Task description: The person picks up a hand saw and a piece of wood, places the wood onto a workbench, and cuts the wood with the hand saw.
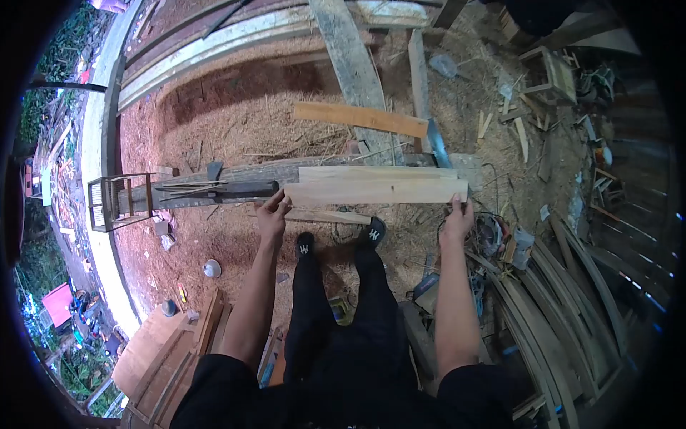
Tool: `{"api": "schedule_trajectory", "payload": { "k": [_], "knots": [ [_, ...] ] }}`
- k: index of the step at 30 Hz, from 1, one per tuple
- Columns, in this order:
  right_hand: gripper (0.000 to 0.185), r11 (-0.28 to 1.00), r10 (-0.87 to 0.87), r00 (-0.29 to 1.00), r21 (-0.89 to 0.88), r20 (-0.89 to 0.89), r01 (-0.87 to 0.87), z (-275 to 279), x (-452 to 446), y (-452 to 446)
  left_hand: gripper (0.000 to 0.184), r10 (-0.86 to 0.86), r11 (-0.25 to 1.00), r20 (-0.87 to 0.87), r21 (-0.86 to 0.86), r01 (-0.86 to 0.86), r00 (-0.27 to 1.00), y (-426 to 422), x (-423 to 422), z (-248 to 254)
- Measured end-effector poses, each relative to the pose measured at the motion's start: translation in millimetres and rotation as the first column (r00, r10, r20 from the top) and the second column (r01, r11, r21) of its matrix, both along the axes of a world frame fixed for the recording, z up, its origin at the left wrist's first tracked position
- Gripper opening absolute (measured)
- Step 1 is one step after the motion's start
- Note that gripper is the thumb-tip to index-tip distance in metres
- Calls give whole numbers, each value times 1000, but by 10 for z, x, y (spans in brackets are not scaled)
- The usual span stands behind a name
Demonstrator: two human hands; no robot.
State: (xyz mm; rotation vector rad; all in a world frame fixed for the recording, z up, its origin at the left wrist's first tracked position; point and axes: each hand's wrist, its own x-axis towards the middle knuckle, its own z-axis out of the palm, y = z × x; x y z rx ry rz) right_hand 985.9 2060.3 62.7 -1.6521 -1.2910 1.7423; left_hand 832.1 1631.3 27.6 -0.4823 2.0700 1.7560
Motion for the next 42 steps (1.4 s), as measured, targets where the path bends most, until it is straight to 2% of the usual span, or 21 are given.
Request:
{"api": "schedule_trajectory", "payload": {
  "k": [1,4,6,7,9,10,11,14,18,23,27,29,32,34,42],
  "knots": [
    [25,1000,7,1000,24,-1,-7,-142,-74,64,42,63,998,-1,27,-63,998,140,-44,-54],
    [28,998,43,999,50,1,-43,-571,-162,209,46,38,999,-58,-32,-40,998,317,-152,-323],
    [29,990,52,998,131,30,-55,-683,-255,224,46,61,997,-30,-44,-63,998,423,-187,-453],
    [35,982,104,991,146,87,-116,-713,-279,231,46,61,997,-57,-50,-64,997,448,-195,-539],
    [41,979,81,994,182,72,-93,-882,-253,242,46,64,996,-79,-59,-69,995,483,-184,-685],
    [46,973,56,997,224,46,-65,-941,-242,250,47,97,995,-93,16,-96,991,508,-176,-734],
    [46,973,58,997,222,51,-68,-907,-248,225,48,130,988,-105,92,-120,986,533,-163,-772],
    [52,985,44,998,166,35,-49,-782,-253,128,51,146,986,-176,104,-129,974,597,-122,-803],
    [52,977,43,999,211,-34,-34,-839,-223,75,51,184,971,-105,175,-164,977,583,-143,-756],
    [58,986,38,998,163,-50,-29,-839,-276,-3,54,97,979,32,179,-101,995,453,-267,-712],
    [63,987,46,997,160,-67,-35,-845,-289,-77,54,106,958,5,266,-104,994,473,-271,-642],
    [62,986,38,996,164,-81,-24,-861,-304,-78,53,16,979,-70,202,-2,997,443,-269,-653],
    [61,986,26,998,164,-63,-15,-944,-242,-81,51,17,969,-46,247,-5,999,376,-242,-722],
    [59,986,24,987,169,-156,2,-1005,-200,-87,53,-3,968,-51,249,15,999,319,-208,-757],
    [58,987,-16,977,153,-211,49,-1030,-184,-151,53,-43,928,9,370,36,999,214,-248,-787]
  ]
}}
